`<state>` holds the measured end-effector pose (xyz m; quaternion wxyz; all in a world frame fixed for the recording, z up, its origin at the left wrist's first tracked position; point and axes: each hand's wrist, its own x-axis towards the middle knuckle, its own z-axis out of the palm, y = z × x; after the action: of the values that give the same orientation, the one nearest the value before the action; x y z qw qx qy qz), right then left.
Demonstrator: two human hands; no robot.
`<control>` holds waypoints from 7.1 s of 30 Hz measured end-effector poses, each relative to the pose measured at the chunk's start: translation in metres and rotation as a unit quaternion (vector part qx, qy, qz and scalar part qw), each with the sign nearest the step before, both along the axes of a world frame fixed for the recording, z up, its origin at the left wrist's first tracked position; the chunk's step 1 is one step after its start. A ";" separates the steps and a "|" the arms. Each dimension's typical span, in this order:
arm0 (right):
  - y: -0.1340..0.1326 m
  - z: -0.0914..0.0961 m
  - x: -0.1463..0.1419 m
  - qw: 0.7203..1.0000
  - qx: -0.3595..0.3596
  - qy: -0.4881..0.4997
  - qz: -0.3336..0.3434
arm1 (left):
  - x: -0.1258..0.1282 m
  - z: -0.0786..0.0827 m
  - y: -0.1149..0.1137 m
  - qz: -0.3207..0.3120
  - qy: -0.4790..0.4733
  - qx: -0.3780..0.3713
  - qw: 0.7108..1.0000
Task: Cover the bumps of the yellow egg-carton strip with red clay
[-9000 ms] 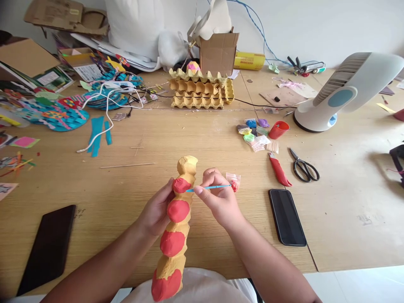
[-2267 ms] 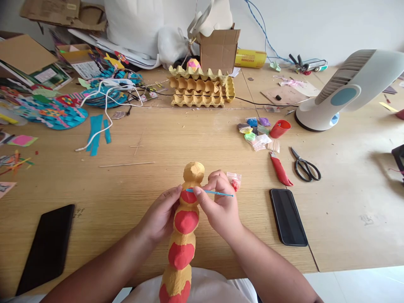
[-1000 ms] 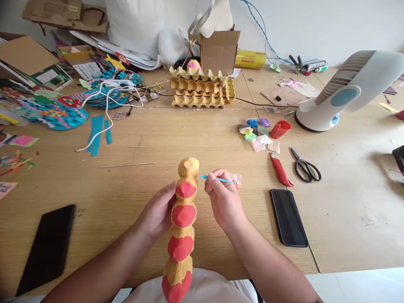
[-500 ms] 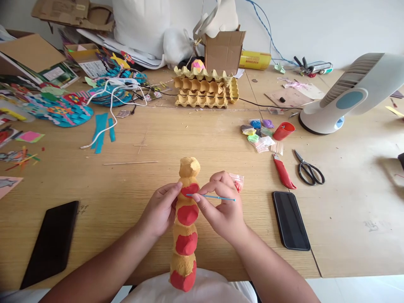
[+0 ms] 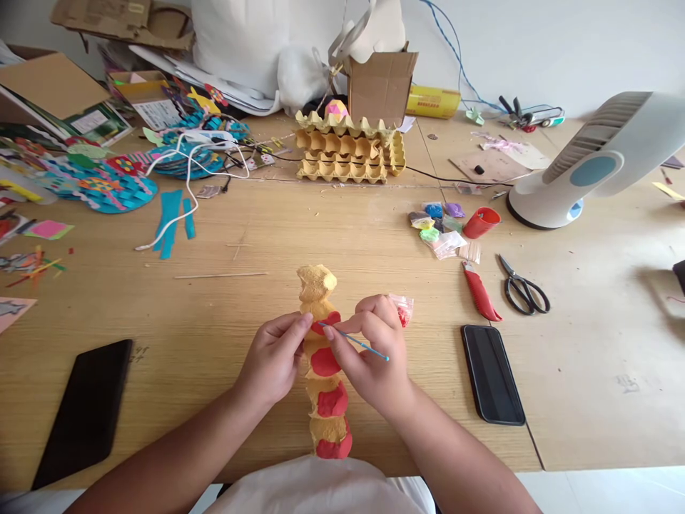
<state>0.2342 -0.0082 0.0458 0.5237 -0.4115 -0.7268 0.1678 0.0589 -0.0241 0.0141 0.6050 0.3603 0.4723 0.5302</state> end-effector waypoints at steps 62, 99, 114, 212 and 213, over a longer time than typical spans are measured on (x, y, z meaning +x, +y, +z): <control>0.003 -0.003 -0.002 0.959 -0.209 0.182 0.065 | 0.001 0.010 0.000 -0.012 -0.059 -0.034 0.998; 0.006 -0.009 -0.004 0.870 -0.335 0.339 0.127 | 0.000 0.004 -0.001 -0.038 -0.057 0.014 0.998; 0.001 -0.009 -0.001 0.918 -0.230 0.305 0.105 | 0.003 0.006 0.001 -0.016 -0.085 -0.025 0.996; -0.001 0.007 -0.001 0.996 -0.020 0.035 0.075 | 0.003 0.007 -0.004 -0.008 0.001 0.017 1.000; -0.001 0.008 0.000 0.995 -0.023 0.046 0.091 | 0.003 0.008 -0.003 -0.005 -0.014 0.012 1.000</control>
<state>0.2344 -0.0093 0.0533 0.5294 -0.3473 -0.7324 0.2503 0.0619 -0.0269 0.0220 0.6100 0.3621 0.4558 0.5376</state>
